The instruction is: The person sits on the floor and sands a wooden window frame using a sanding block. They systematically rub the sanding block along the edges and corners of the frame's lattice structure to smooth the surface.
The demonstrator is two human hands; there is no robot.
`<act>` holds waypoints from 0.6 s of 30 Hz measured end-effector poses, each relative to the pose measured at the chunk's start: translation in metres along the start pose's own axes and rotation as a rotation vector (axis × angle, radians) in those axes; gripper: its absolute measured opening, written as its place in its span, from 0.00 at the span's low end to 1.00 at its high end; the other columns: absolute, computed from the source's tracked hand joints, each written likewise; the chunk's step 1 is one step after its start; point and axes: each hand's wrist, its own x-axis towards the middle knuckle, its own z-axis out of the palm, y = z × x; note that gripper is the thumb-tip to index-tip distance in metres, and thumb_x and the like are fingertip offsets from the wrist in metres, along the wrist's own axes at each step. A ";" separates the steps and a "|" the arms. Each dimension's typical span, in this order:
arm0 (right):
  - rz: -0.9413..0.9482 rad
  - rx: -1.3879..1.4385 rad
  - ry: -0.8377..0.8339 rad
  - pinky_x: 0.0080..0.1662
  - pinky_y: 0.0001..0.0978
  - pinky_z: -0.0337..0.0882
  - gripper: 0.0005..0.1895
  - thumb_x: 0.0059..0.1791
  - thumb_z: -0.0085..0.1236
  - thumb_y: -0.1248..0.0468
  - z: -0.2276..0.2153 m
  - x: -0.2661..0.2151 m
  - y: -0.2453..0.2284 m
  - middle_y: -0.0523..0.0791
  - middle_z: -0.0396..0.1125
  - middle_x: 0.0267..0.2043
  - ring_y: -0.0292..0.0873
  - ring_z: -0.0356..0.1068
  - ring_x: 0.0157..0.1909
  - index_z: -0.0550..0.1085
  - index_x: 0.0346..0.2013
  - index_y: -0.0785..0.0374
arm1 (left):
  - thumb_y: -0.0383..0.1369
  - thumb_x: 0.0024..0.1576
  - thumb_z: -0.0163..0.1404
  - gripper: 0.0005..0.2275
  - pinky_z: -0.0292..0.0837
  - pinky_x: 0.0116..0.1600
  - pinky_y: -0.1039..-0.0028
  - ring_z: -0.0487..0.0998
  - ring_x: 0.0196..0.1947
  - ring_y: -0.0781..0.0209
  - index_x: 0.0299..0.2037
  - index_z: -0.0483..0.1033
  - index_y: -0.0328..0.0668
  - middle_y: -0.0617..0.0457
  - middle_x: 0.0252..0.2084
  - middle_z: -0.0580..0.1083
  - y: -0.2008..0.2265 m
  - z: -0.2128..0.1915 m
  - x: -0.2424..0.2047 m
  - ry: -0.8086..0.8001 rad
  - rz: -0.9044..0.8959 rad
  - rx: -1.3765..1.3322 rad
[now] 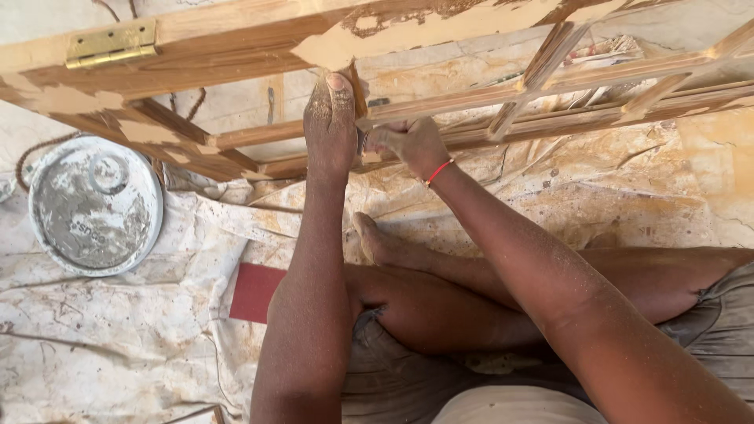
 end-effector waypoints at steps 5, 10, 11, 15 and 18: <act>0.164 0.140 -0.033 0.33 0.25 0.79 0.15 0.47 0.68 0.59 0.005 -0.013 0.021 0.50 0.79 0.33 0.36 0.79 0.30 0.82 0.40 0.69 | 0.53 0.70 0.32 0.28 0.75 0.49 0.56 0.79 0.42 0.44 0.51 0.74 0.31 0.37 0.41 0.77 0.000 -0.005 -0.029 -0.033 -0.243 -0.220; -0.011 0.042 -0.034 0.35 0.26 0.82 0.17 0.46 0.70 0.58 -0.006 -0.001 0.034 0.46 0.78 0.37 0.34 0.81 0.35 0.79 0.45 0.64 | 0.41 0.71 0.19 0.26 0.70 0.52 0.53 0.76 0.50 0.37 0.57 0.70 0.29 0.34 0.49 0.75 0.005 -0.004 -0.015 0.229 0.520 0.597; -0.022 -0.006 -0.038 0.36 0.27 0.81 0.16 0.47 0.69 0.58 -0.004 -0.009 0.041 0.46 0.79 0.37 0.34 0.80 0.35 0.80 0.45 0.63 | 0.45 0.71 0.24 0.26 0.72 0.52 0.53 0.77 0.48 0.38 0.55 0.72 0.30 0.35 0.47 0.76 0.005 -0.005 -0.025 0.142 0.229 0.302; -0.159 -0.215 -0.029 0.38 0.30 0.77 0.13 0.49 0.69 0.55 -0.010 0.002 0.036 0.44 0.81 0.37 0.35 0.79 0.36 0.84 0.44 0.58 | 0.54 0.70 0.32 0.29 0.74 0.55 0.55 0.78 0.51 0.42 0.57 0.72 0.33 0.36 0.49 0.76 0.016 -0.009 -0.019 0.014 -0.204 -0.275; -0.168 -0.264 -0.014 0.38 0.28 0.75 0.14 0.50 0.67 0.53 -0.016 0.009 0.029 0.44 0.78 0.36 0.35 0.76 0.36 0.82 0.43 0.60 | 0.54 0.69 0.32 0.29 0.75 0.55 0.57 0.79 0.51 0.45 0.56 0.73 0.34 0.37 0.48 0.76 0.024 -0.010 -0.014 0.001 -0.236 -0.255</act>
